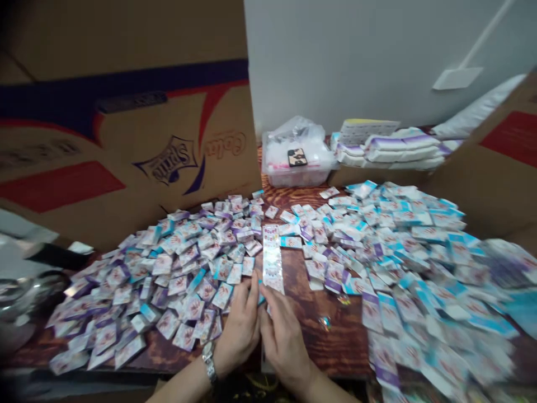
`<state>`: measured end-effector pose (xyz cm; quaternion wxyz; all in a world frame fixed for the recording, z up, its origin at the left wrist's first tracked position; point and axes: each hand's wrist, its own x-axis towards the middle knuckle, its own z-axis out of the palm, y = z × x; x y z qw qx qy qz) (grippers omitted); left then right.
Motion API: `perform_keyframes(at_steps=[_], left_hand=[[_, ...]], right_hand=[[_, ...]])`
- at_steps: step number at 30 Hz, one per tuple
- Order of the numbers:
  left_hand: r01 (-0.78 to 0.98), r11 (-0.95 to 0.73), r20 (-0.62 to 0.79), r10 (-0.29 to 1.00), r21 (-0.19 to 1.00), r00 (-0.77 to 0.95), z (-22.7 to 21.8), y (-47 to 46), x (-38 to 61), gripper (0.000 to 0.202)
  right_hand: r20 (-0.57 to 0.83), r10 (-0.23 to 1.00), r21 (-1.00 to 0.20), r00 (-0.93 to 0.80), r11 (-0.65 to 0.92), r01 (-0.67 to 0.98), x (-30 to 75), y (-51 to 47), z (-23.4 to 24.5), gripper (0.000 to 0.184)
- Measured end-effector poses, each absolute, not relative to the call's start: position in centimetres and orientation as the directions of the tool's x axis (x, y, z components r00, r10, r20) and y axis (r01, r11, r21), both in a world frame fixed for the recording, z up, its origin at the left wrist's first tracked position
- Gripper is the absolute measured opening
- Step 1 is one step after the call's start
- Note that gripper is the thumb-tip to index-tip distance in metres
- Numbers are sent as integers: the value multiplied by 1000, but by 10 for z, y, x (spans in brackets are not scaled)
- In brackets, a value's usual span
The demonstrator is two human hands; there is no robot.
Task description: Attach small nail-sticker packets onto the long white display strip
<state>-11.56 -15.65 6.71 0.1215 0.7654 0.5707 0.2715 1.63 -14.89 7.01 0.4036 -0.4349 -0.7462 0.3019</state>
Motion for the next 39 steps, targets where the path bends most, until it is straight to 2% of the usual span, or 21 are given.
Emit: perform_keyframes(at_steps=[2,4,8,11,14,16,18,21,24,28,31,33,36,38,39], left_hand=[[845,-348,292,926,407,240,70,-148,-127,65],[900,-339,332,912,275,242,80,-131,-149,61],[994,-105,517,852,18,81,123,-86,-223,51],[992,118,528,846,-42,-78,157,-57,-276,46],[989,122,485,872,-79,-69,168,-47,-289,56],[1000,-13,471,882,-25,23,158,-60,-267,63],[960,-258,389,900,107,198,134,-87,-227,56],[815,-528,130,849,239,512,85,-135,-158,45],[745,-599,-47,770,294,637,41,-165,-116,46],[768,-558,-113,781,314,614,13,-175,-112,50],[779,-525,-127,796,342,592,9,-174,-120,48],[774,-502,-128,801,386,584,11,-173,-122,46],[731,-395,-107,838,556,535,22,-174,-122,43],[630,-176,-141,897,756,419,33,-173,-121,39],[523,-2,-208,916,852,342,39,-173,-120,41]], right_hand=[[243,904,-846,-352,375,379,18,-143,67,41],[208,902,-856,-378,355,375,20,-134,67,42],[315,885,-786,-343,446,428,31,-115,79,40],[355,880,-738,-316,471,484,46,-95,88,37],[324,880,-650,-347,474,594,65,-76,85,34],[257,848,-540,-464,524,659,74,-67,74,34],[162,789,-417,-593,599,684,75,-61,59,37],[38,706,-267,-707,689,674,65,-53,36,49],[-55,648,-210,-760,736,643,51,-41,20,65],[-120,617,-228,-778,745,627,43,-32,7,69],[-74,645,-231,-760,730,643,42,-34,-3,63],[-9,659,-234,-752,730,642,41,-39,-8,51],[58,678,-237,-733,722,650,42,-46,-7,31],[108,694,-234,-712,714,660,45,-52,5,28],[149,697,-233,-701,714,660,47,-55,15,29]])
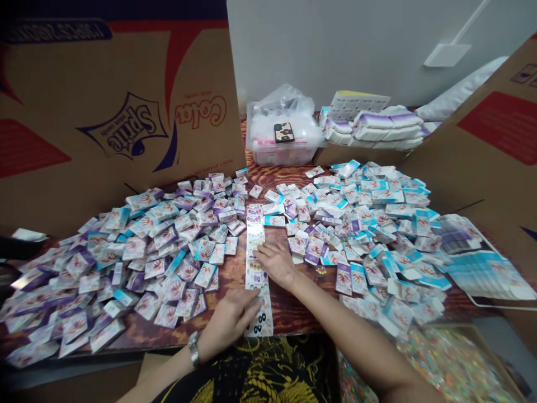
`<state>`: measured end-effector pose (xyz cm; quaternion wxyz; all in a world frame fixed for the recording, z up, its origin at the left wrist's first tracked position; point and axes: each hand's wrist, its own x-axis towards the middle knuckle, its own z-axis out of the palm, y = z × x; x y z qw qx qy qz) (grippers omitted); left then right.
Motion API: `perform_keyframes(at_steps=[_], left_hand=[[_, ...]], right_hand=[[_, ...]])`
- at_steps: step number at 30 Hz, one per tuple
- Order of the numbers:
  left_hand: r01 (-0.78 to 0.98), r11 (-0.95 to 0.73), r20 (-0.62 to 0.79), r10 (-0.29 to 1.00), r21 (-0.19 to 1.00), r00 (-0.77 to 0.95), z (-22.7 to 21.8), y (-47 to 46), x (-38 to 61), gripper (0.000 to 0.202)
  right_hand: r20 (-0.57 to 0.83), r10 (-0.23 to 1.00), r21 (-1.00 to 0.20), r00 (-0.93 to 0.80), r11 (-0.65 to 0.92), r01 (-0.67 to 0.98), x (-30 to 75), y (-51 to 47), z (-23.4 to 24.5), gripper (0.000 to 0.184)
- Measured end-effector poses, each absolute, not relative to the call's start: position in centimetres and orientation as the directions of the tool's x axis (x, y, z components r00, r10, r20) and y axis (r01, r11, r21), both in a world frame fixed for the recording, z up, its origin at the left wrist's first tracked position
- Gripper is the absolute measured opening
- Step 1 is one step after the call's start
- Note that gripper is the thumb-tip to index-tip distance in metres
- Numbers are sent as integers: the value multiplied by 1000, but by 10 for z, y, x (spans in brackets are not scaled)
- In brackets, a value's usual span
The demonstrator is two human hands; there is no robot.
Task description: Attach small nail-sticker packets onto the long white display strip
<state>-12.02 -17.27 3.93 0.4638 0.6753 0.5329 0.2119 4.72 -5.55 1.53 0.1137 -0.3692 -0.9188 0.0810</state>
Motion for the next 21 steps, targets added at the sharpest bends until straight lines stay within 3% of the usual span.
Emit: perform_keyframes(at_steps=[2,4,6,8,10,13,17,21], left_hand=[[156,404,-431,871,901,236,51,-169,-120,51],[-266,656,-589,753,706,292,61,-162,-119,59],[-540,691,-597,709,481,375,67,-152,-120,55],[-660,659,-593,708,361,383,71,-143,-120,45],[-693,638,-636,696,335,334,73,-136,-119,38],[-657,574,-634,751,488,185,76,-136,-116,40],[-517,503,-499,852,693,161,77,-148,-117,56],[-213,367,-298,907,906,297,74,-157,-127,46]], right_hand=[[269,678,-236,-685,735,635,53,-66,41,32],[372,606,-256,-703,795,550,58,-81,70,33],[381,498,-312,-779,862,399,61,-100,95,30],[319,415,-414,-852,870,268,62,-117,113,28],[246,396,-555,-885,806,206,61,-129,123,26],[191,550,-711,-813,648,271,60,-130,129,26],[206,817,-725,-539,497,476,56,-110,122,25],[132,865,-711,-484,423,563,47,-90,107,26]])
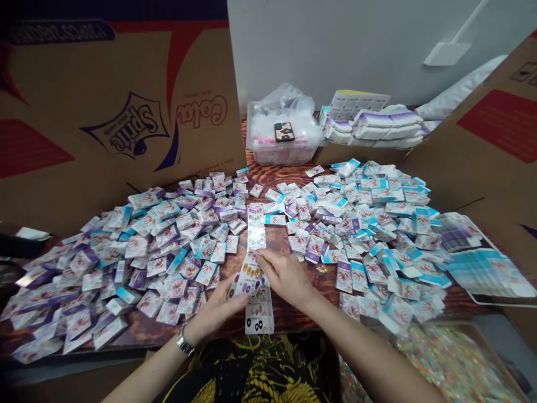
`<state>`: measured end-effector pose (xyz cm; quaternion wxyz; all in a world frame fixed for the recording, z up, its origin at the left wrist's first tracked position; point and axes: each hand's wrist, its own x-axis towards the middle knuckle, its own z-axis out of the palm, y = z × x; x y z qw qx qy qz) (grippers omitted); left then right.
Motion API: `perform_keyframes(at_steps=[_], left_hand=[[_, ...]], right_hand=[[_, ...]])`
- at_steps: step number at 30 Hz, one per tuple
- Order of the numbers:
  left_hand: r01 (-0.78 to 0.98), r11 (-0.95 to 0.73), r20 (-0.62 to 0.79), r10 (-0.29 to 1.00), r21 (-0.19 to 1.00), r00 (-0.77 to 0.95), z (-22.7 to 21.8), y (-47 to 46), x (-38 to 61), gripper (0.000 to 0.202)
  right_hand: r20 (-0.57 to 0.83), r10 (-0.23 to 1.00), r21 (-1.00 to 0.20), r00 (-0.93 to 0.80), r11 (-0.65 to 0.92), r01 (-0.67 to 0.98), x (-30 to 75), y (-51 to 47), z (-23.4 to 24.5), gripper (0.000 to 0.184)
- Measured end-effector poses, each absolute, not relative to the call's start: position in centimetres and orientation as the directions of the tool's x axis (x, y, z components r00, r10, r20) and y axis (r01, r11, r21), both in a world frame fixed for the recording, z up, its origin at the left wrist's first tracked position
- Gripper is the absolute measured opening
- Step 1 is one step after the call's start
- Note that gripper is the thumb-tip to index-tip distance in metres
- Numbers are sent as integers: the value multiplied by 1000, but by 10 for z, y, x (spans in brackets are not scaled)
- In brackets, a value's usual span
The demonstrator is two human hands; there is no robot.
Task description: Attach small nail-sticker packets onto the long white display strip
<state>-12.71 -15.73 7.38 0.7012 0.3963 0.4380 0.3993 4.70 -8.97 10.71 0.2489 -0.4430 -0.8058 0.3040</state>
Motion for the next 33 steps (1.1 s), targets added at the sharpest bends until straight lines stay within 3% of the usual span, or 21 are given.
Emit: perform_keyframes(at_steps=[3,6,8,10,13,16,19,23,27,29,33], left_hand=[[-100,356,-302,887,929,350,71,-159,-130,33],[-273,500,-415,854,822,313,69,-157,-125,29],[-422,547,-476,837,723,270,68,-155,-119,28],[-538,539,-485,837,648,255,69,-153,-115,29],[-636,511,-431,853,578,293,72,-152,-114,35],[-634,557,-393,830,537,397,74,-151,-120,36],[-628,591,-445,803,507,397,76,-149,-123,25],[-616,541,-499,826,572,262,78,-147,-121,29],[-552,491,-453,865,674,216,79,-150,-120,36],[-503,466,-427,882,728,199,80,-152,-120,40],[-262,364,-316,925,894,210,81,-151,-119,52]], right_hand=[[152,869,-710,-470,427,560,42,-84,101,26],[289,847,-677,-446,510,530,41,-90,100,25],[419,758,-575,-500,648,500,42,-100,99,27],[502,617,-397,-606,787,472,43,-113,97,28],[504,498,-172,-705,859,483,44,-126,90,27],[477,484,-111,-733,861,496,46,-128,84,27],[491,444,-99,-750,883,458,48,-124,80,27],[503,443,-203,-742,895,397,48,-122,82,25],[342,670,-606,-658,693,391,44,-122,90,20],[237,754,-734,-612,552,396,44,-119,95,15],[154,842,-789,-517,419,449,48,-111,97,21]])
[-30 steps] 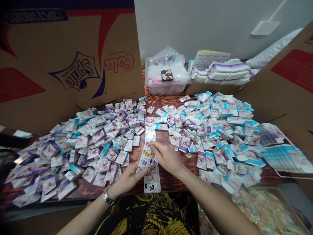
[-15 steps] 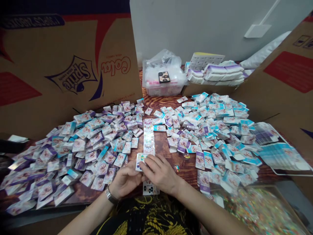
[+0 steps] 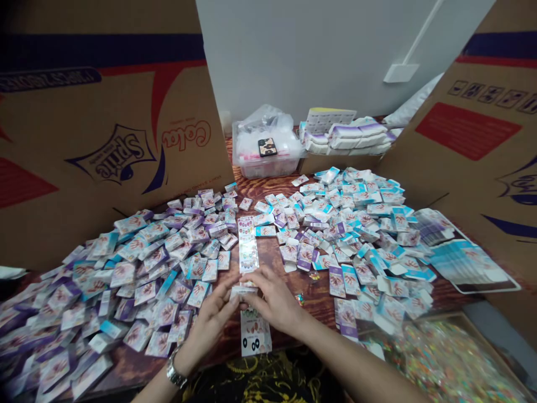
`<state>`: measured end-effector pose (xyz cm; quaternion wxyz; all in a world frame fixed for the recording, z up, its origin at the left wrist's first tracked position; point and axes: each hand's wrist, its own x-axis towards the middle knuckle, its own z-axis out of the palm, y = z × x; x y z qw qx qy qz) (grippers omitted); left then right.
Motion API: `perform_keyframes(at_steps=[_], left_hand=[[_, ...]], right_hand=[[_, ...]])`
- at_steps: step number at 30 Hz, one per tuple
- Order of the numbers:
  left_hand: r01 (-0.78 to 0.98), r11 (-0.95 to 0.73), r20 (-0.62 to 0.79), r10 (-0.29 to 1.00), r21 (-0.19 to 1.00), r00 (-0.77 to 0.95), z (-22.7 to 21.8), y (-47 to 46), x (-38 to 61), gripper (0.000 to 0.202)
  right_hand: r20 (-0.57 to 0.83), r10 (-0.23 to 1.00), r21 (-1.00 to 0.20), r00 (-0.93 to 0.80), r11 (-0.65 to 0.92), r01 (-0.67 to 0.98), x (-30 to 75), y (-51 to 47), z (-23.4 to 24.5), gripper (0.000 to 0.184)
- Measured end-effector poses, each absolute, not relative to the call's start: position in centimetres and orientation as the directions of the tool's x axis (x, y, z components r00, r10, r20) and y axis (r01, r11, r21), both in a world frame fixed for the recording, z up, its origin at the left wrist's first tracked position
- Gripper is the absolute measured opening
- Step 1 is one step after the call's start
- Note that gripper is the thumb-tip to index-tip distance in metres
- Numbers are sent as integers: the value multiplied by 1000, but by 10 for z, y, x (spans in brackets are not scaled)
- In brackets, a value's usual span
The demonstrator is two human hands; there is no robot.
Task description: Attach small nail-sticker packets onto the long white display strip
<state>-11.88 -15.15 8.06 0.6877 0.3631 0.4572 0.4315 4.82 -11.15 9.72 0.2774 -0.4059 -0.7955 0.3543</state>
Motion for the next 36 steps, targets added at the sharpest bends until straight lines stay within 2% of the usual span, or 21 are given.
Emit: perform_keyframes(at_steps=[2,5,8,9,10,11,12,19,26,29,32,34,36], left_hand=[[-186,313,-269,935,931,229,78,-150,-117,54],[-29,221,-202,929,975,309,74,-140,-116,50],[290,-51,-79,904,956,420,75,-108,-113,44],[409,-186,-14,898,893,441,76,-91,-109,40],[540,-323,53,889,777,455,76,-72,-104,37],[676,-446,98,868,586,487,75,-52,-97,35],[715,-480,93,856,508,509,72,-32,-89,33],[792,-538,14,829,288,558,20,42,-39,36],[775,-621,32,782,114,622,5,30,-43,35],[762,-644,25,765,76,644,4,26,-45,37],[755,-653,18,757,61,653,1,25,-47,37],[757,-650,20,760,63,650,1,25,-47,35],[763,-642,26,766,74,642,2,25,-44,33]], right_hand=[[110,865,-800,-489,370,473,52,-111,94,25],[94,872,-784,-480,362,504,61,-114,85,11],[182,903,-712,-390,395,581,76,-119,78,14],[210,912,-693,-354,394,604,83,-120,76,14],[229,919,-683,-321,387,619,91,-121,75,13],[236,925,-683,-298,376,627,98,-121,74,13],[235,932,-687,-277,361,631,107,-122,74,12],[176,980,-650,-89,183,738,166,-127,73,20],[-126,977,-744,-173,22,668,170,-142,49,22],[-228,970,-747,-78,-123,654,160,-150,31,21],[-314,949,-699,33,-255,668,149,-156,14,24],[-309,947,-638,93,-279,718,142,-158,5,23],[-282,953,-573,116,-264,776,136,-158,1,12]])
